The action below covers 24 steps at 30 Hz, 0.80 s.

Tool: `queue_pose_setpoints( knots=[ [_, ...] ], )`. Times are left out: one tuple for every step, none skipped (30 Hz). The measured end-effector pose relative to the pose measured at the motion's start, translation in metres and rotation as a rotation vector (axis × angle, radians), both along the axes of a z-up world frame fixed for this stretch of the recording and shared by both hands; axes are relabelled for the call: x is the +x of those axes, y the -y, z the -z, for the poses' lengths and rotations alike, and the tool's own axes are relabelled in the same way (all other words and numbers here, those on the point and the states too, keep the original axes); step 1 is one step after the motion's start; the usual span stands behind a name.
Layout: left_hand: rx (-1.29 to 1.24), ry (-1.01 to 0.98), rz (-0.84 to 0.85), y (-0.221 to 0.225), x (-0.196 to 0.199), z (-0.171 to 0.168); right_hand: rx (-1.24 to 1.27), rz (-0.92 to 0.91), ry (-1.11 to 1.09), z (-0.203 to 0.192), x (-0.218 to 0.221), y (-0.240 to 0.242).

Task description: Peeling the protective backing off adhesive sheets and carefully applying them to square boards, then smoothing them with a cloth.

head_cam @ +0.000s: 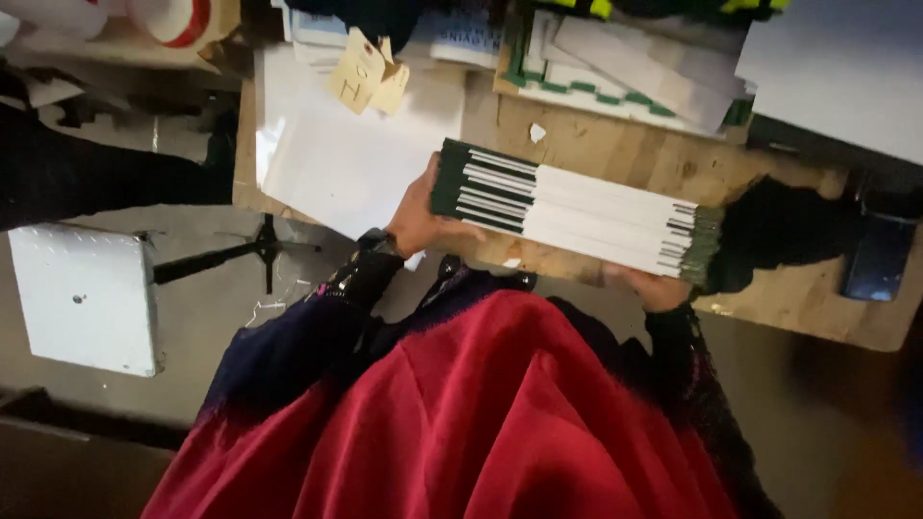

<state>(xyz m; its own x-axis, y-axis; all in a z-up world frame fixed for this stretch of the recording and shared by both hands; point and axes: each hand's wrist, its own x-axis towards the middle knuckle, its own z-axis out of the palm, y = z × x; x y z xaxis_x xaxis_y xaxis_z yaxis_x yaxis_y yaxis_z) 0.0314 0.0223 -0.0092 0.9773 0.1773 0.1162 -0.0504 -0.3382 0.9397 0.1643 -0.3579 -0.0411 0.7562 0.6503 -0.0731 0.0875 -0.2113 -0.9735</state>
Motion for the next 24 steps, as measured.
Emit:
queue_pose_setpoints(
  knots=[
    [0.017,-0.059,-0.027,0.004,-0.001,-0.007,0.006,0.051,0.053,-0.008,-0.002,-0.006],
    [0.033,-0.119,-0.054,0.008,-0.001,-0.012,0.012,0.103,0.107,-0.015,-0.003,-0.012],
    [0.021,-0.134,-0.049,0.012,0.002,-0.038,-0.002,0.106,0.093,-0.023,-0.008,-0.018],
    [-0.093,-0.277,-0.093,0.014,0.004,-0.063,-0.032,0.172,0.013,-0.030,-0.014,-0.023],
    [-0.204,-0.416,-0.137,0.015,0.009,-0.088,-0.060,0.236,-0.061,-0.038,-0.017,-0.031],
    [-0.213,-0.425,-0.134,0.025,0.006,-0.089,-0.071,0.238,-0.068,-0.045,-0.022,-0.033],
    [-0.300,-0.519,-0.205,0.028,0.011,-0.090,-0.081,0.329,-0.151,-0.049,-0.017,-0.045],
    [-0.389,-0.611,-0.276,0.030,0.016,-0.092,-0.090,0.419,-0.236,-0.053,-0.011,-0.056],
    [-0.382,-0.597,-0.278,0.029,0.024,-0.088,-0.079,0.415,-0.226,-0.056,-0.007,-0.065],
    [-0.368,-0.629,-0.282,0.027,0.032,-0.083,-0.166,0.462,-0.257,-0.058,-0.003,-0.073],
    [-0.363,-0.684,-0.285,0.031,0.032,-0.078,-0.272,0.511,-0.304,-0.060,-0.009,-0.075],
    [-0.366,-0.694,-0.286,0.026,0.031,-0.066,-0.278,0.510,-0.312,-0.053,-0.004,-0.081],
    [-0.298,-0.668,-0.323,0.024,0.027,-0.054,-0.379,0.497,-0.262,-0.047,-0.004,-0.082],
    [-0.230,-0.641,-0.358,0.022,0.023,-0.042,-0.478,0.480,-0.212,-0.041,-0.004,-0.083],
    [-0.231,-0.645,-0.353,0.023,0.022,-0.040,-0.482,0.485,-0.215,-0.045,-0.006,-0.084],
    [-0.120,-0.679,-0.363,0.025,0.022,-0.038,-0.472,0.478,-0.190,-0.051,-0.008,-0.085],
    [-0.003,-0.696,-0.379,0.023,0.026,-0.038,-0.450,0.468,-0.154,-0.055,-0.004,-0.090],
    [0.001,-0.684,-0.381,0.025,0.029,-0.039,-0.441,0.470,-0.145,-0.078,-0.002,-0.094],
    [-0.008,-0.656,-0.380,0.027,0.028,-0.042,-0.606,0.374,-0.175,-0.100,-0.002,-0.098],
    [-0.017,-0.628,-0.380,0.029,0.026,-0.044,-0.771,0.275,-0.202,-0.122,-0.003,-0.103],
    [-0.021,-0.629,-0.390,0.032,0.023,-0.044,-0.772,0.264,-0.199,-0.118,-0.003,-0.100],
    [0.031,-0.590,-0.413,0.036,0.021,-0.044,-0.747,0.275,-0.210,-0.113,-0.004,-0.098],
    [0.086,-0.543,-0.429,0.038,0.021,-0.044,-0.719,0.294,-0.218,-0.109,-0.004,-0.096],
    [0.085,-0.538,-0.434,0.041,0.019,-0.041,-0.717,0.291,-0.212,-0.109,-0.008,-0.095]
  ],
)
